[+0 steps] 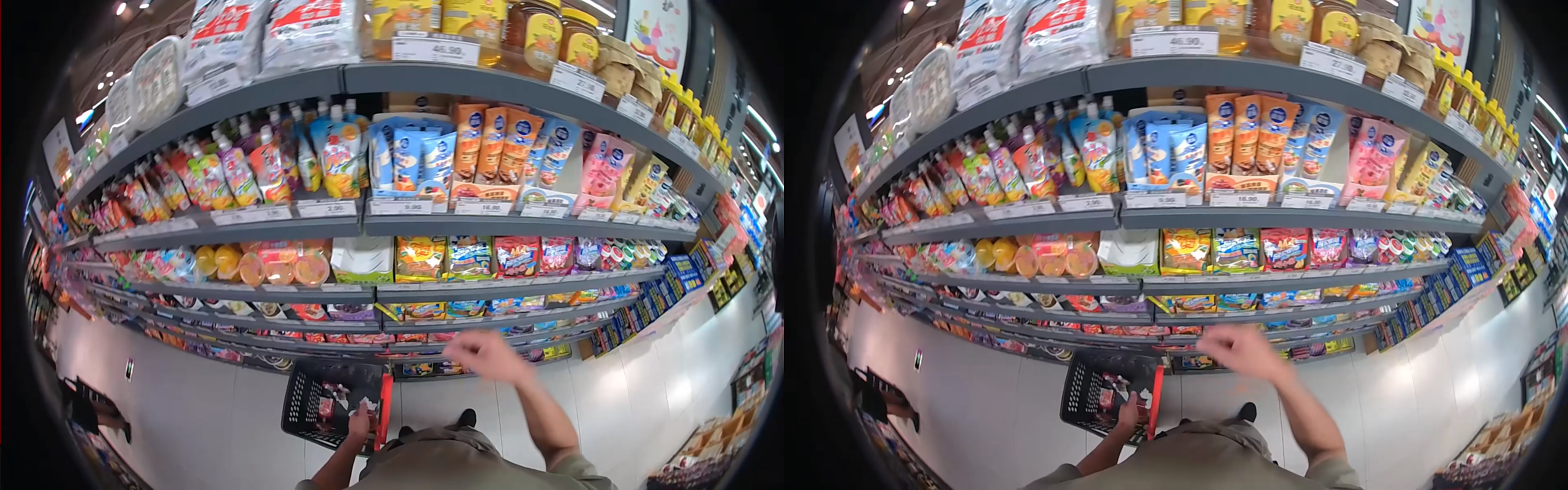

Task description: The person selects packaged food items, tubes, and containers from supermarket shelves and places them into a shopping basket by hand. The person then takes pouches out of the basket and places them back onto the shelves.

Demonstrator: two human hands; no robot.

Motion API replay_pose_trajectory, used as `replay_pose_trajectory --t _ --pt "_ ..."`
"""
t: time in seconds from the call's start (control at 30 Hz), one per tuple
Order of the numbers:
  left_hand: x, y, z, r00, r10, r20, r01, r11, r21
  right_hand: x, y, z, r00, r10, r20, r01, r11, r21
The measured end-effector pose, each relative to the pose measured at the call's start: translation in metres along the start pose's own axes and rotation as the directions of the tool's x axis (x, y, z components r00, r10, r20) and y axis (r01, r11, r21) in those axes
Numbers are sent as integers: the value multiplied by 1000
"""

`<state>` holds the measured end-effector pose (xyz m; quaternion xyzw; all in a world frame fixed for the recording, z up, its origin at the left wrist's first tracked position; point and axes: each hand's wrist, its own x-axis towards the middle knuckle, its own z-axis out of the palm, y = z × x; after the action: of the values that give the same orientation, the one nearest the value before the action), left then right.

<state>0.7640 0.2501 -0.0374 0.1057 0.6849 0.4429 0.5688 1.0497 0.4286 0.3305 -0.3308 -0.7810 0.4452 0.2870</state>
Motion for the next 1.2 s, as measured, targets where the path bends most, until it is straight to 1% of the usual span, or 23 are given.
replay_pose_trajectory --t 0.03,0.07,0.1,0.17,0.23,0.3,0.33,0.4,0.43,0.47,0.53,0.6,0.67,0.73,0.8,0.87,0.9,0.97,1.0,1.07,1.1,1.17,1.2 --pt "18 -15 -9 994 53 -99 -43 994 99 14 -29 -17 996 -76 -53 71 992 -103" --pt "17 -18 -16 994 52 -100 -43 995 92 31 -56 -36 982 -158 -102 134 969 -209" --pt "17 -19 -21 994 55 -93 -47 995 87 49 -72 -55 943 -297 -148 250 930 -271" --pt "11 -16 -28 996 56 -72 -52 997 62 86 -115 -85 890 -390 -237 300 891 -341" --pt "-3 -9 -29 995 41 -92 -39 999 24 126 -147 -106 766 -581 -276 395 763 -511" --pt "-10 -11 -30 993 18 -117 -21 1000 -19 150 -172 -117 796 -568 -209 353 716 -602" --pt "-8 -15 -35 996 27 -87 -30 999 -34 162 -176 -120 797 -570 -202 360 716 -598" --pt "-9 -25 -40 997 35 -64 -39 998 -58 182 -178 -124 849 -524 -72 312 606 -732" --pt "-11 -28 -41 998 13 -59 -14 1000 -16 191 -173 -123 819 -571 -61 351 582 -733" --pt "-12 -32 -42 998 -10 -55 11 1000 26 195 -170 -124 818 -573 -52 360 580 -731" --pt "-12 -43 -46 999 -29 -39 30 999 27 200 -170 -124 855 -519 3 314 514 -798" --pt "-16 -49 -49 998 -50 -24 51 998 32 205 -170 -126 862 -506 16 303 491 -817" --pt "-25 -50 -53 999 -50 -20 49 999 -14 210 -171 -129 872 -490 20 284 472 -835" --pt "-28 -47 -54 998 -62 -33 62 998 -3 212 -177 -134 930 -368 11 224 541 -811" --pt "-28 -44 -54 997 -72 -40 73 997 14 214 -178 -136 924 -382 -3 219 538 -814" --pt "-24 -41 -54 998 -53 -39 52 998 -44 216 -179 -141 917 -395 52 273 527 -805" --pt "-24 -37 -53 998 -53 -40 51 998 -43 214 -181 -141 917 -396 51 272 527 -805" --pt "-23 -28 -51 998 -54 -42 53 998 -20 211 -188 -141 920 -391 36 278 585 -762" --pt "-21 -25 -50 998 -53 -43 52 998 -20 211 -187 -142 919 -391 36 279 586 -761" --pt "-17 -20 -48 999 -37 0 37 998 -55 209 -185 -147 850 -517 99 381 474 -794" --pt "-18 -15 -45 999 -38 2 38 998 -50 208 -185 -149 852 -515 95 376 476 -795" --pt "-21 -6 -37 1000 -4 -29 7 995 101 207 -183 -153 831 -550 87 395 472 -788" --pt "-21 -3 -34 1000 -4 -27 6 994 107 206 -185 -154 832 -549 81 390 474 -790"
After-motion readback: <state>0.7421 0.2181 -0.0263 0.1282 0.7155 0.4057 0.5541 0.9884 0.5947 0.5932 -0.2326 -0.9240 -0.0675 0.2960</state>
